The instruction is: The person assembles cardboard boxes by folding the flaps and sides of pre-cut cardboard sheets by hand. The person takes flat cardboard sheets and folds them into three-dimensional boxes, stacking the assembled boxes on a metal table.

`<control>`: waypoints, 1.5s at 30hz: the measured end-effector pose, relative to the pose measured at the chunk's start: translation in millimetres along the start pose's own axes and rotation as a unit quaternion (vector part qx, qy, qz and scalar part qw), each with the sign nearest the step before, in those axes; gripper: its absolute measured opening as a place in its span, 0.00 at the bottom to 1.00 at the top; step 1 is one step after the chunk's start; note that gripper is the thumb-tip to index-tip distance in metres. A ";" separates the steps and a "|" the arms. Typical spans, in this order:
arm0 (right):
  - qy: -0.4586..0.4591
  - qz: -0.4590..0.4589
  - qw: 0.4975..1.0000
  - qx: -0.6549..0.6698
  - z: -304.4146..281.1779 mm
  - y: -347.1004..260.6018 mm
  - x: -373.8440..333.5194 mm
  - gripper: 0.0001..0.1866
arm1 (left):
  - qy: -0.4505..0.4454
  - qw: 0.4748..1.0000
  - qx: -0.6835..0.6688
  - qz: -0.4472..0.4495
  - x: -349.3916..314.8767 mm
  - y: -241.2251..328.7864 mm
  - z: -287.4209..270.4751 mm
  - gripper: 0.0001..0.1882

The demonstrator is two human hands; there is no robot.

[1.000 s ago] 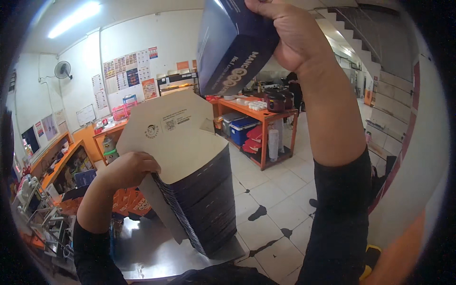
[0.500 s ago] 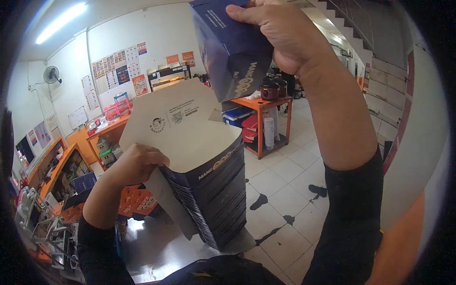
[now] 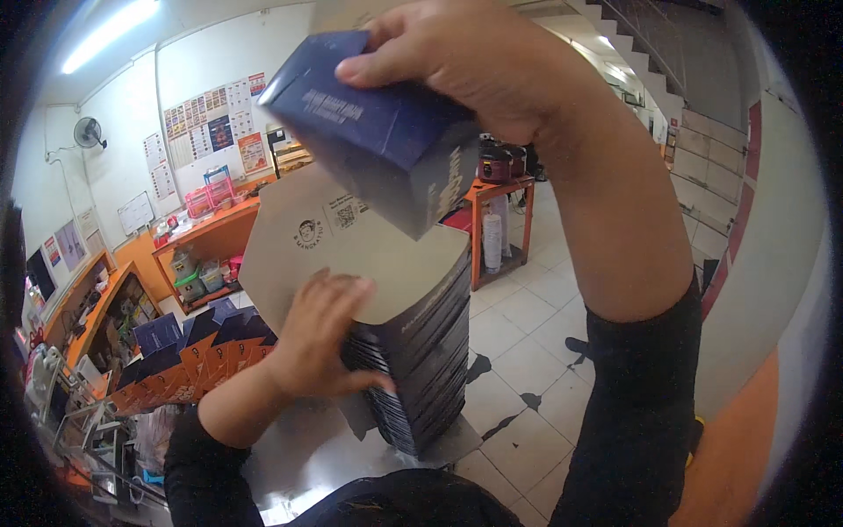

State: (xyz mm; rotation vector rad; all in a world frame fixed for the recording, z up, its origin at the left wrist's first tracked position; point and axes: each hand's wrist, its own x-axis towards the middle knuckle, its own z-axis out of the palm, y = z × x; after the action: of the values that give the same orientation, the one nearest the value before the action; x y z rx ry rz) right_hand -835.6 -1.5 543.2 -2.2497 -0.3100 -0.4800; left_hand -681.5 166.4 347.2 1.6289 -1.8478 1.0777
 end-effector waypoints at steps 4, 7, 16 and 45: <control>0.065 -0.159 0.970 -0.174 33.8 19.0 27.7 0.26 | 0.113 0.992 0.047 0.039 -13.8 -19.6 32.1 0.25; 0.019 -0.139 0.966 -0.217 47.8 13.2 36.0 0.25 | 0.165 0.984 0.036 0.054 -12.8 -29.4 46.3 0.21; 0.015 -0.087 0.842 -0.533 56.7 3.8 25.0 0.22 | 0.150 0.984 0.048 0.080 -1.7 -21.7 53.9 0.20; -0.038 -0.129 0.935 -0.328 109.1 90.5 24.8 0.18 | 0.134 0.986 -0.082 -0.060 -26.0 -6.7 15.6 0.22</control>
State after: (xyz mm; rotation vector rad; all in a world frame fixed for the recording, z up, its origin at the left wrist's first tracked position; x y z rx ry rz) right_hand -753.8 23.6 427.5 -2.8987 -0.5531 -0.7142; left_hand -667.2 170.1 319.9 1.4070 -1.5979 1.0078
